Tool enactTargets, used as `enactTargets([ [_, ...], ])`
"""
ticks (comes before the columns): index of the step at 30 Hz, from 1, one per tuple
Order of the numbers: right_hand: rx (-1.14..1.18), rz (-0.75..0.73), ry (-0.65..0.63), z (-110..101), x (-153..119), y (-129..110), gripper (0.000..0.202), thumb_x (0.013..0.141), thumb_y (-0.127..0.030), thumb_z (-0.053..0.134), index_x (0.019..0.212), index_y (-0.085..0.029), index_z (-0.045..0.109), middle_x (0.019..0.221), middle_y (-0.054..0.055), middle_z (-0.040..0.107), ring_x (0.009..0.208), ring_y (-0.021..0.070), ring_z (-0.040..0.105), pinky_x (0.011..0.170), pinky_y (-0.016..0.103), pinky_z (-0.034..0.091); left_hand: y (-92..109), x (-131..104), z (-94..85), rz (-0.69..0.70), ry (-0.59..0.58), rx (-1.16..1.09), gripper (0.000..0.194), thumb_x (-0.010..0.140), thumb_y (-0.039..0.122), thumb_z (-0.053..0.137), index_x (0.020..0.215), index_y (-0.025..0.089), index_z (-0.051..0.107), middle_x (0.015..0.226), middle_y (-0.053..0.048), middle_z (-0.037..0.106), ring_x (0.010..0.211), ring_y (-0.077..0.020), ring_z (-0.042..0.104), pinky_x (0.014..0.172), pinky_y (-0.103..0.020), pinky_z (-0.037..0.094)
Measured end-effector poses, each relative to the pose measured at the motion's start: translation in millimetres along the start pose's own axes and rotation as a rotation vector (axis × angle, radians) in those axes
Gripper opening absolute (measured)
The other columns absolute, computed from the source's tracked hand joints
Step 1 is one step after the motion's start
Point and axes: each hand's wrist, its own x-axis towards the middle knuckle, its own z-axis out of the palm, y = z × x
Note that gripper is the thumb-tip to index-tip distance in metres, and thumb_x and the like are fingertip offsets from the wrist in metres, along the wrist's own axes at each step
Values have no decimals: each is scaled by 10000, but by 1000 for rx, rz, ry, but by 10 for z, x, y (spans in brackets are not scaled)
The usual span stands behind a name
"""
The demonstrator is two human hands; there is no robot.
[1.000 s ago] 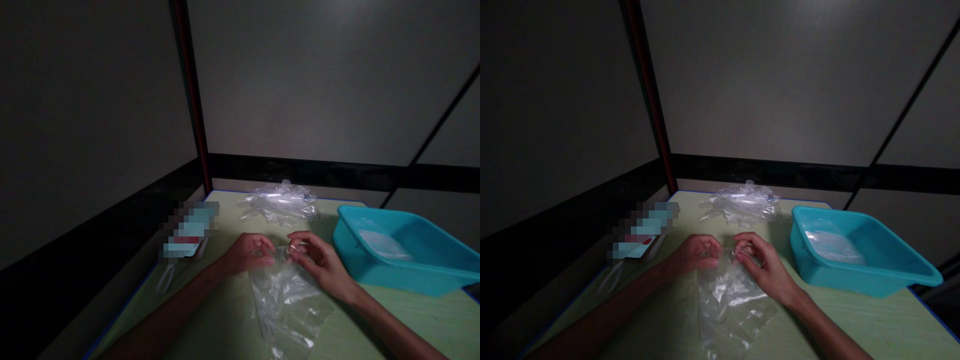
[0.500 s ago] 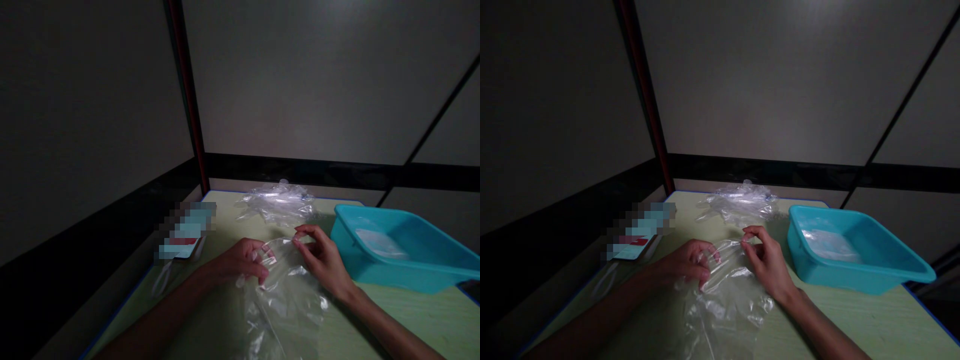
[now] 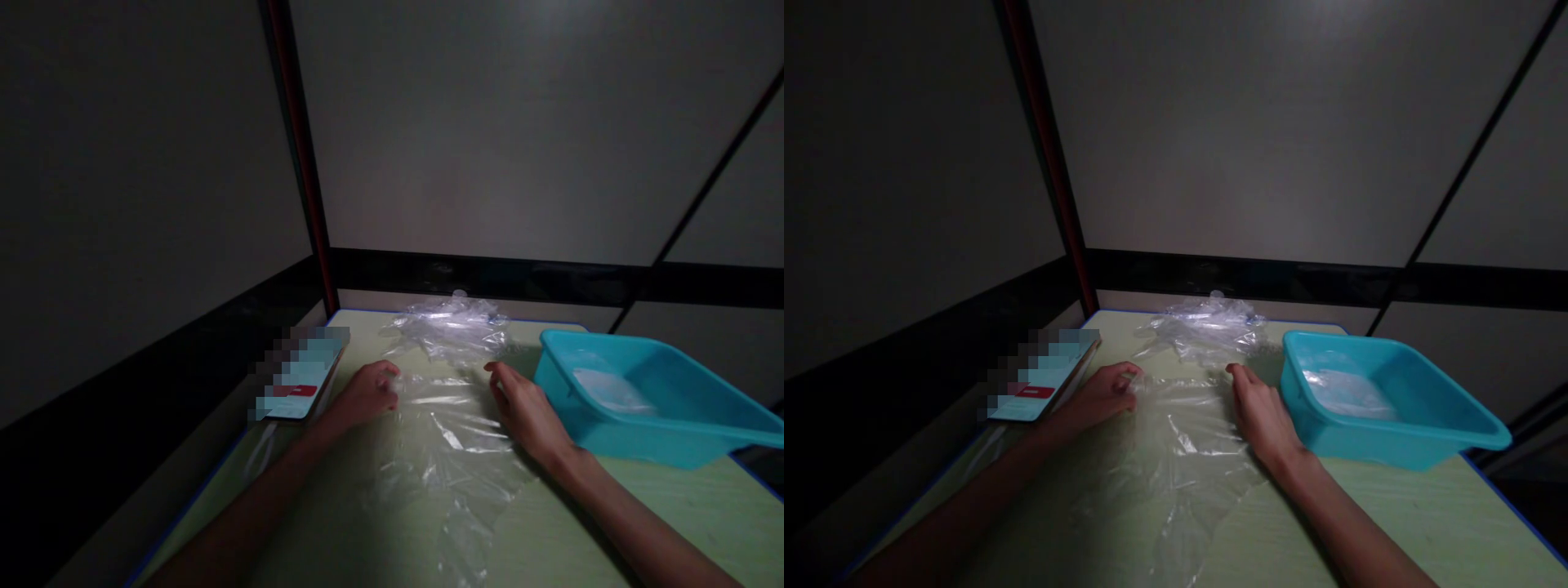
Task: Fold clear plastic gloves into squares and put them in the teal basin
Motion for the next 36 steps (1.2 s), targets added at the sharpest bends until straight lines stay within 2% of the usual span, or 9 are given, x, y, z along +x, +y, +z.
enactTargets([
  [2,-138,15,-8,-44,5,-15,326,781,-55,339,1076,-166,424,1002,103,544,731,205,573,586,287,419,-19,12,-4,19,97,58,302,522,45,473,792,150,558,449,66,500,432,-116,479,411,-185,286],
  [5,-290,-36,68,-110,5,-73,330,777,-53,356,1069,-157,469,1130,125,480,897,255,521,677,347,423,-48,18,15,46,233,119,358,538,32,456,859,167,542,507,62,488,481,-115,472,457,-195,293],
  [7,-277,-129,97,-127,-4,-130,309,784,-68,365,1053,-150,495,1188,124,442,988,270,469,753,388,411,-59,18,34,79,312,188,391,560,40,466,922,176,521,570,50,500,514,-116,470,486,-203,300],
  [9,-159,-246,50,-110,-21,-193,287,809,-107,362,1057,-143,503,1179,119,458,1020,243,459,810,380,408,-62,20,51,104,340,277,402,592,56,474,975,176,491,651,33,522,552,-118,481,515,-210,320],
  [13,59,-398,-115,3,-62,-284,363,859,-277,359,1186,-137,432,1239,107,435,1140,191,381,961,332,319,-57,21,66,71,256,344,361,665,84,447,1016,166,441,657,32,516,589,-117,499,547,-212,353],
  [18,73,-367,-275,125,-84,-256,581,854,-462,296,1314,-110,247,1361,125,245,1247,221,198,1014,404,209,-50,-23,83,27,4,232,508,607,139,552,1083,148,376,625,55,510,544,-103,491,500,-195,367],
  [21,40,-325,-314,138,-87,-233,598,856,-485,254,1321,-111,229,1372,123,202,1258,223,156,1018,409,185,-48,-59,102,23,-123,178,605,541,137,592,1100,133,360,626,62,508,530,-95,474,469,-184,355],
  [31,5,-332,-381,92,-111,-193,572,861,-494,218,1337,-180,171,1395,82,87,1266,237,39,1023,421,136,-4,-55,-2,-55,-252,57,566,544,146,522,1083,108,356,567,82,432,510,-84,415,451,-180,303],
  [36,17,-305,-441,96,-119,-140,570,859,-504,209,1342,-210,133,1399,67,21,1257,256,-24,1018,444,106,82,-105,-147,-89,-354,276,666,559,166,507,1199,103,332,621,43,500,573,-129,495,478,-200,337],
])
